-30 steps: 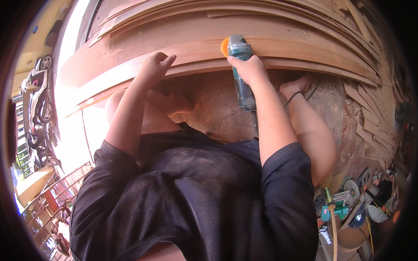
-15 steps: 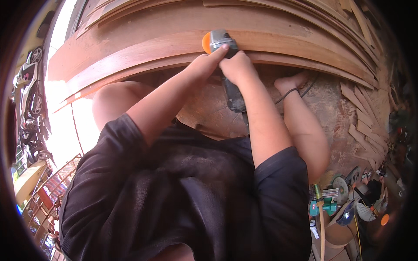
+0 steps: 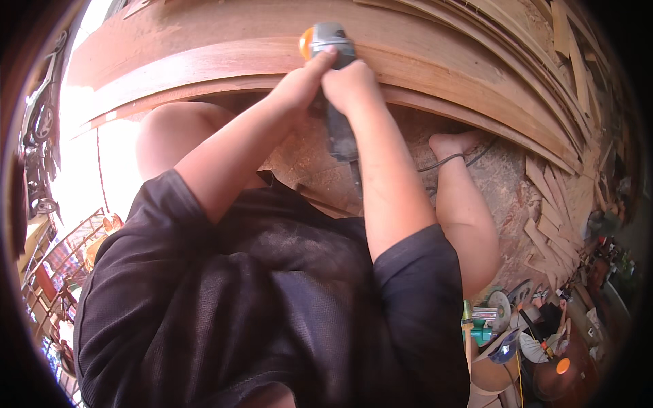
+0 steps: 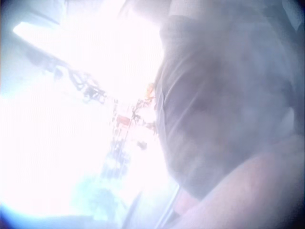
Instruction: The person uses an electric sander to smooth the surface of a long, curved wooden plank. They hold the plank with their left hand and operate the sander with their right hand, moving it back and forth along the wood's length.
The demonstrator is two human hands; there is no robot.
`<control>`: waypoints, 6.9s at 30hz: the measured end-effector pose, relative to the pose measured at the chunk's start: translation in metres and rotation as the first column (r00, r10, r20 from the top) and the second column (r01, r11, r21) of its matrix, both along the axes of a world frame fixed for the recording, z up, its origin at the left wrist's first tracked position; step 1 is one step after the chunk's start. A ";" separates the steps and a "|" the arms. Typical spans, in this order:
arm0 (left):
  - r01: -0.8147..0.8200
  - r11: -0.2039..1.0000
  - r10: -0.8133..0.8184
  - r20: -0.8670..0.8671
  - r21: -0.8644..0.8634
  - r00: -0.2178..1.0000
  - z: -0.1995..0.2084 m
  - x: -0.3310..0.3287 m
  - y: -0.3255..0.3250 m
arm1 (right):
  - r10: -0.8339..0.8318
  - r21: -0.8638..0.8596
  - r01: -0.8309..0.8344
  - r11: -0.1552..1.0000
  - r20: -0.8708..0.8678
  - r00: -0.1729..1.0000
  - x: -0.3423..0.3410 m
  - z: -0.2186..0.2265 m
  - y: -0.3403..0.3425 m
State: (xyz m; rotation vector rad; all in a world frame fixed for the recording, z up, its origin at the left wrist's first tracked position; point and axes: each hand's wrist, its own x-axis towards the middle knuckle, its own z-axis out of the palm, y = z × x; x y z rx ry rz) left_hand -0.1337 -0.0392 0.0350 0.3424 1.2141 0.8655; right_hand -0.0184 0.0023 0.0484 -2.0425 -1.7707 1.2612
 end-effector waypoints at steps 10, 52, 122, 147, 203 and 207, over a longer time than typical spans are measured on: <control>-0.076 0.997 0.073 -0.120 -0.014 0.990 -0.009 -0.023 -0.007 | 0.082 -0.064 -0.080 0.995 0.022 0.996 -0.025 -0.002 0.005; 0.465 0.884 -0.443 -0.243 0.043 0.863 -0.024 0.115 0.047 | -0.507 -0.204 0.465 0.862 -0.285 0.814 0.131 -0.030 0.000; -0.071 0.997 0.067 -0.115 -0.034 0.991 -0.045 -0.019 -0.059 | 0.264 -0.238 -0.240 0.941 0.076 0.962 -0.016 0.024 -0.035; -0.242 0.962 0.249 0.048 -0.126 0.967 0.032 -0.039 -0.025 | 0.216 -0.211 -0.215 0.954 -0.016 0.976 -0.062 0.033 0.000; 0.465 0.875 -0.388 -0.380 0.134 0.840 -0.018 0.153 0.071 | -0.331 0.109 0.367 0.924 -0.253 0.909 0.187 -0.028 0.021; 0.480 0.831 -0.255 -0.574 0.281 0.778 -0.024 0.096 0.080 | -0.279 0.121 0.393 0.912 -0.520 0.808 0.179 -0.006 0.011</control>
